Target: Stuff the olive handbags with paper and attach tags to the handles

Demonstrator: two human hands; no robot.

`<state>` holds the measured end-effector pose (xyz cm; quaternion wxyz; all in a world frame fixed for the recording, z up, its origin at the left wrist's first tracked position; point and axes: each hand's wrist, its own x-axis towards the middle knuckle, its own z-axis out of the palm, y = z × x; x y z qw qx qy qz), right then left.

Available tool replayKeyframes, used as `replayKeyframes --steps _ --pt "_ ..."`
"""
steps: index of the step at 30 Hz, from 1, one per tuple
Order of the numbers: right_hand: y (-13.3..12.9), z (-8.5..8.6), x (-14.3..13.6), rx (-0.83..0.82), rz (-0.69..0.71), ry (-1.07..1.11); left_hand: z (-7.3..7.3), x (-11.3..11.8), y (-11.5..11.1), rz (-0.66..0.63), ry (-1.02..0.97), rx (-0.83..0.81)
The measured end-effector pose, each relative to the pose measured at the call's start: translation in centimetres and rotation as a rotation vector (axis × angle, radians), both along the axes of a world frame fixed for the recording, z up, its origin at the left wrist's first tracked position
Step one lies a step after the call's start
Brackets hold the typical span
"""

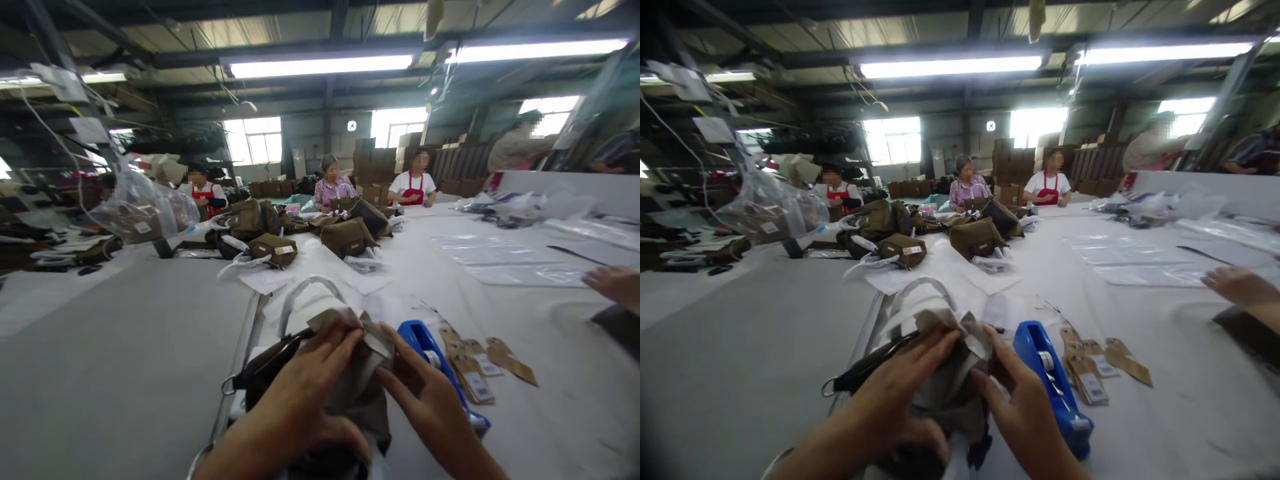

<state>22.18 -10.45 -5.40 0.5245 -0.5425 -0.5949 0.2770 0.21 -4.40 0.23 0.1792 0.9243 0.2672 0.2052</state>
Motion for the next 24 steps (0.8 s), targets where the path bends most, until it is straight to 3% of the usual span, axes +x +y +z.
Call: replayKeyframes --steps 2,6,8,11,12,14,19,22,24 --pt "0.0 0.9 -0.8 0.065 0.087 0.054 -1.2 0.7 -0.1 0.005 -0.010 -0.032" --pt "0.0 2.1 -1.2 0.061 0.384 0.188 -3.0 1.2 0.5 0.183 -0.253 -0.152" --pt "0.3 2.1 -0.8 0.112 0.322 0.135 -2.9 1.0 0.8 0.249 -0.354 -0.220" --pt "0.5 1.5 0.1 0.293 0.028 -0.093 -2.1 0.3 1.2 0.332 -0.421 -0.264" --pt "0.4 1.1 0.3 0.334 0.001 -0.187 -1.9 0.0 1.3 0.365 -0.441 -0.249" --pt "0.1 0.2 0.6 0.346 0.085 -0.388 -1.8 -0.6 1.5 0.390 -0.446 -0.202" --pt "-0.7 -1.3 0.6 0.203 0.326 -0.773 -1.7 -1.4 1.3 0.228 -0.192 -0.100" --pt "-0.5 -1.7 1.1 0.194 0.380 -0.824 -0.3 -1.1 0.5 0.049 0.018 -0.075" --pt "-0.2 -2.3 1.6 0.264 0.345 -0.828 1.0 -0.8 0.1 -0.014 0.116 -0.096"
